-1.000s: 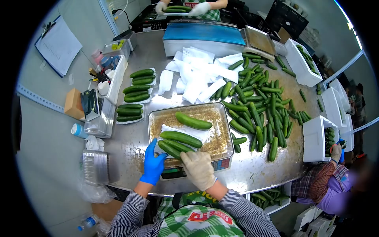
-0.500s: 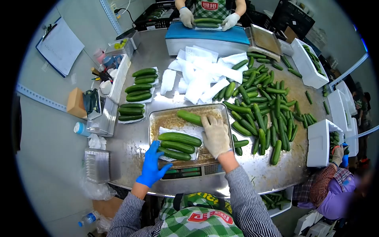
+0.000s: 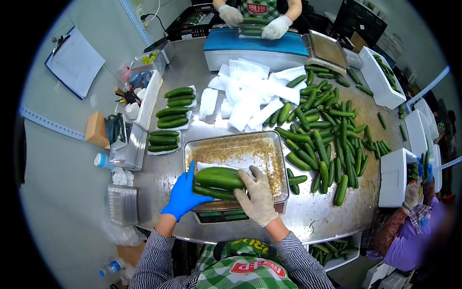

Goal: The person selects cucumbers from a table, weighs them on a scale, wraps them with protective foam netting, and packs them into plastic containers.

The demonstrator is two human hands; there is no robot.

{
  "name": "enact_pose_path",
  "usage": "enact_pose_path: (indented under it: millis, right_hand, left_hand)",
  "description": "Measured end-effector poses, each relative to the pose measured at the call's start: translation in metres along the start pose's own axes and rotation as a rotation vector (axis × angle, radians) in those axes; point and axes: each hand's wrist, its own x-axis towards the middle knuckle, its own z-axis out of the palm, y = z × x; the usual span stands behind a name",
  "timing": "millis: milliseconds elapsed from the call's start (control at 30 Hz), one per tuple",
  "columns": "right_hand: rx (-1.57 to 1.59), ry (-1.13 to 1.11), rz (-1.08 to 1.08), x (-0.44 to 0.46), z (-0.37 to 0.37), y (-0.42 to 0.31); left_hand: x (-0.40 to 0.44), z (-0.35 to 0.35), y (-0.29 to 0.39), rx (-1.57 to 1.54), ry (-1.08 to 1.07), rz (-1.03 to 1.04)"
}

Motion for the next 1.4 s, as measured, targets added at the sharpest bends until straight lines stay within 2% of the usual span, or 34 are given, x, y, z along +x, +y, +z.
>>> enact_pose_path:
  millis: [33, 67, 167, 267, 400, 467, 567, 700, 767, 800, 833, 933, 1067, 1133, 1233, 1267, 1300, 1333, 1400]
  right_hand:
    - [0.016, 0.065, 0.056, -0.004, 0.01, 0.004]
    - [0.205, 0.102, 0.165, -0.007, 0.025, 0.006]
    - [0.208, 0.229, 0.28, -0.01, 0.056, 0.0]
    - [0.238, 0.257, 0.361, -0.005, 0.058, -0.009]
    - [0.146, 0.28, 0.427, -0.002, 0.059, -0.01]
    - [0.128, 0.324, 0.485, 0.004, 0.061, -0.016]
    - [0.229, 0.391, 0.492, 0.005, 0.075, -0.023]
    - [0.31, 0.347, 0.26, 0.032, 0.084, -0.071]
    - [0.265, 0.272, 0.069, 0.055, 0.101, -0.096]
    - [0.257, 0.157, 0.101, 0.071, 0.106, -0.115]
    - [0.222, 0.148, 0.038, 0.08, 0.126, -0.122]
    - [0.21, -0.009, 0.077, 0.102, 0.174, -0.15]
    - [0.22, -0.095, 0.265, 0.116, 0.26, -0.139]
    - [0.207, -0.135, 0.325, 0.127, 0.285, -0.126]
    - [0.152, -0.293, 0.389, 0.142, 0.28, -0.124]
    - [0.085, -0.437, 0.411, 0.15, 0.265, -0.13]
    - [-0.018, -0.379, 0.294, 0.158, 0.243, -0.142]
    - [-0.121, -0.322, 0.171, 0.166, 0.222, -0.151]
    - [-0.284, -0.292, -0.098, 0.192, 0.216, -0.151]
  left_hand:
    - [0.001, 0.0, 0.001, 0.013, -0.025, -0.011]
    - [0.003, 0.0, 0.001, 0.025, -0.05, -0.021]
    - [0.005, 0.012, -0.005, -0.066, -0.017, 0.029]
    - [0.006, 0.007, -0.005, -0.147, -0.035, -0.004]
    - [0.006, 0.018, -0.012, -0.456, -0.01, 0.005]
    - [0.006, 0.027, -0.02, -0.532, 0.044, 0.091]
    - [0.005, 0.017, -0.022, -0.668, 0.032, 0.093]
    - [-0.01, -0.025, -0.053, -0.659, 0.2, 0.136]
    - [-0.021, -0.049, -0.082, -0.754, 0.273, 0.101]
    - [-0.027, -0.059, -0.103, -0.755, 0.302, 0.07]
    - [-0.033, -0.066, -0.125, -0.755, 0.335, 0.037]
    - [-0.045, -0.069, -0.189, -0.845, 0.335, -0.07]
    - [-0.043, -0.037, -0.267, -0.798, 0.311, -0.18]
    - [-0.031, -0.016, -0.29, -0.655, 0.309, -0.208]
    - [-0.025, -0.016, -0.288, -0.475, 0.315, -0.261]
    - [-0.027, -0.018, -0.281, -0.394, 0.327, -0.309]
    - [-0.027, -0.024, -0.27, -0.311, 0.342, -0.357]
    - [-0.03, -0.039, -0.243, -0.036, 0.327, -0.465]
    - [-0.029, -0.04, -0.218, 0.218, 0.274, -0.279]
